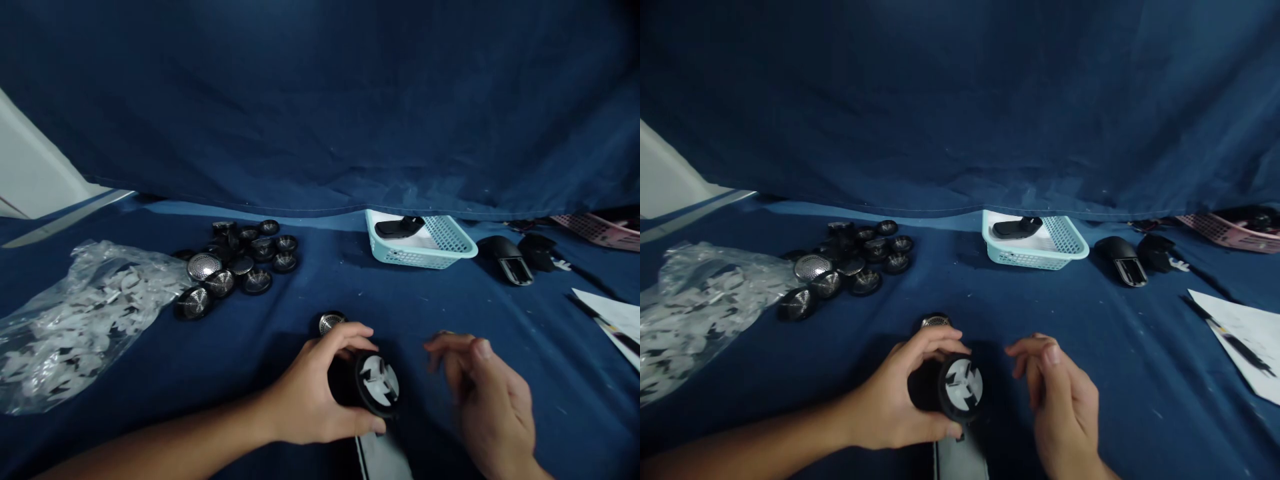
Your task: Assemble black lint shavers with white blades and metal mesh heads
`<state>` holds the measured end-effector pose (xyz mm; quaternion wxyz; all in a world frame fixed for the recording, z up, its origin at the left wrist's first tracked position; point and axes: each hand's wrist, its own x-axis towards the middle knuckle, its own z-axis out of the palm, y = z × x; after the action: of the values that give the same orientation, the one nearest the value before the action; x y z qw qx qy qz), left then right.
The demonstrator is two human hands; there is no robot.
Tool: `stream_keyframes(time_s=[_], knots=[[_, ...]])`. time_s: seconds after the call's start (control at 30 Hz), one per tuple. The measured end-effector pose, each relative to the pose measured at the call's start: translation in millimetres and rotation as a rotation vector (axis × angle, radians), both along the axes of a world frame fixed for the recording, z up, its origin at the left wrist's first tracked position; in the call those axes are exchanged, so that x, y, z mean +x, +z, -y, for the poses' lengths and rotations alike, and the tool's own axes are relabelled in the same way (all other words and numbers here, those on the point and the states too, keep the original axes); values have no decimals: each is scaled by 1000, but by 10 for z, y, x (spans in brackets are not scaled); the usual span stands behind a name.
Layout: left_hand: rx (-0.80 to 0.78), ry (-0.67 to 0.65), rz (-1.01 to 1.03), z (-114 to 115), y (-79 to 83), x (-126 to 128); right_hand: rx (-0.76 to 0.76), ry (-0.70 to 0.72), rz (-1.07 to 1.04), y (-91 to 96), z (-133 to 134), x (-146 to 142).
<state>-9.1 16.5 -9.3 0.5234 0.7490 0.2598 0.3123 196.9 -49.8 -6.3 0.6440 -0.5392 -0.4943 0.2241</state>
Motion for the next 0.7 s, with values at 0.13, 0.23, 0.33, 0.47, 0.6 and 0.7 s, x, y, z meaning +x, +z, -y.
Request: stream_keyframes(time_s=[0.13,0.23,0.33,0.47,0.6,0.7], knots=[[-3,-8,6,3,3,3,-83,149,151,-20,7,30],[-13,-8,6,3,7,5,-129,266,277,-17,4,55],[-8,-17,19,2,7,5,-157,367,375,3,-8,68],[-3,-12,7,2,0,2,-183,355,415,-20,-33,87],[-19,-1,6,1,5,5,-123,118,273,-56,-41,108],[-18,-1,0,-1,18,8,-100,229,259,-28,-34,83]])
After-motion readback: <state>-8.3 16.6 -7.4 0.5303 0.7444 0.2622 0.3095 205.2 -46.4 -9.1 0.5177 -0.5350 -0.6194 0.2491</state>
